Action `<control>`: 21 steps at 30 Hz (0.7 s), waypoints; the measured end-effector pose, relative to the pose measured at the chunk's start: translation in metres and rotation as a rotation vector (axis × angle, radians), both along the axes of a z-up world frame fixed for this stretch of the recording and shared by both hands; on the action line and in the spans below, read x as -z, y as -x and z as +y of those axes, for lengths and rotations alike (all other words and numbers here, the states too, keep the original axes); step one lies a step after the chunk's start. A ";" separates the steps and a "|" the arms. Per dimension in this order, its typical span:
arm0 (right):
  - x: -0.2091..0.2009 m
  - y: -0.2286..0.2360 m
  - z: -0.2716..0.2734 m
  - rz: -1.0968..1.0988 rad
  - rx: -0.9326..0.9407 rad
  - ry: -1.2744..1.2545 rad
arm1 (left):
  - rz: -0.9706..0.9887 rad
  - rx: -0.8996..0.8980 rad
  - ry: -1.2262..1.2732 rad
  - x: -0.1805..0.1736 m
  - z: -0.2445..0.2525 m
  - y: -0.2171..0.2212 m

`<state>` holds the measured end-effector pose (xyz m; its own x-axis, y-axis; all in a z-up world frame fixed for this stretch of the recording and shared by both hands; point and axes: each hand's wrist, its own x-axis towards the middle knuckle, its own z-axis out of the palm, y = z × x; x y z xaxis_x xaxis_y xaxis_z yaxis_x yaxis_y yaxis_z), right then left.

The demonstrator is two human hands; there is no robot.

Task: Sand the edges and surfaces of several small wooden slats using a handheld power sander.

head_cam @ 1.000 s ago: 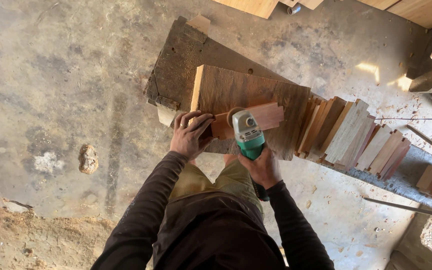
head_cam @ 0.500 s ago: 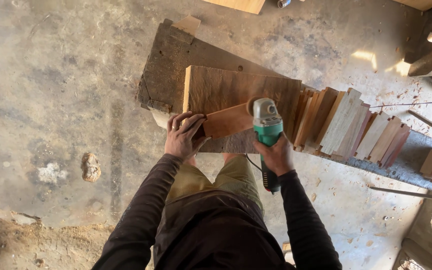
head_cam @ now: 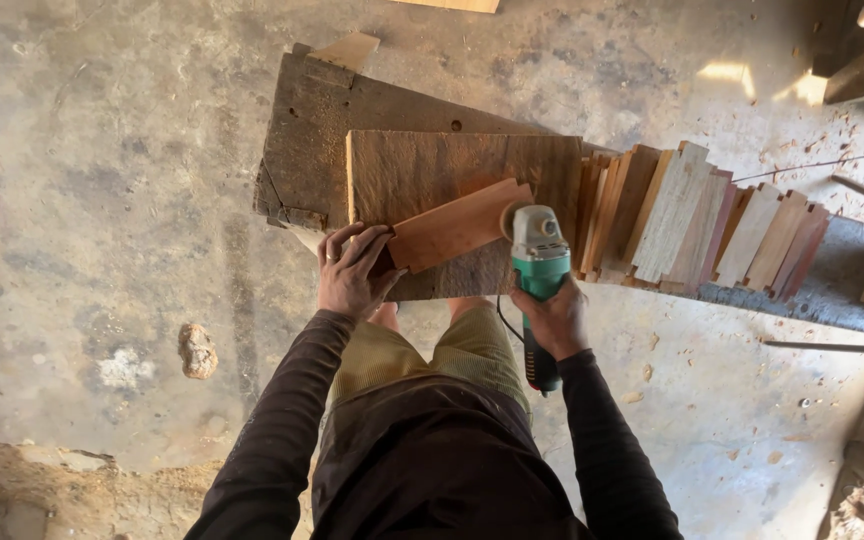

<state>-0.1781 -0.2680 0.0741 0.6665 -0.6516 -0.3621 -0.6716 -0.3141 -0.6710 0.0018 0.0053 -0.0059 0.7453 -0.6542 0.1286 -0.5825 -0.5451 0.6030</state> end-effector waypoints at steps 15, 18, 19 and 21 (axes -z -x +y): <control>0.003 0.008 0.034 0.020 -0.160 -0.047 | 0.010 -0.010 0.034 -0.008 -0.001 -0.002; 0.013 0.018 0.020 0.036 -0.122 -0.068 | 0.009 -0.012 0.034 -0.004 -0.001 -0.002; 0.015 0.021 0.014 0.048 -0.095 -0.066 | 0.010 -0.012 0.033 -0.003 0.000 -0.001; 0.007 0.020 0.007 0.045 -0.058 -0.041 | 0.006 -0.011 0.033 0.000 0.000 0.000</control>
<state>-0.1978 -0.2608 0.0667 0.6849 -0.5965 -0.4185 -0.6832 -0.3261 -0.6533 0.0022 0.0053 -0.0061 0.7530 -0.6416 0.1461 -0.5733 -0.5307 0.6242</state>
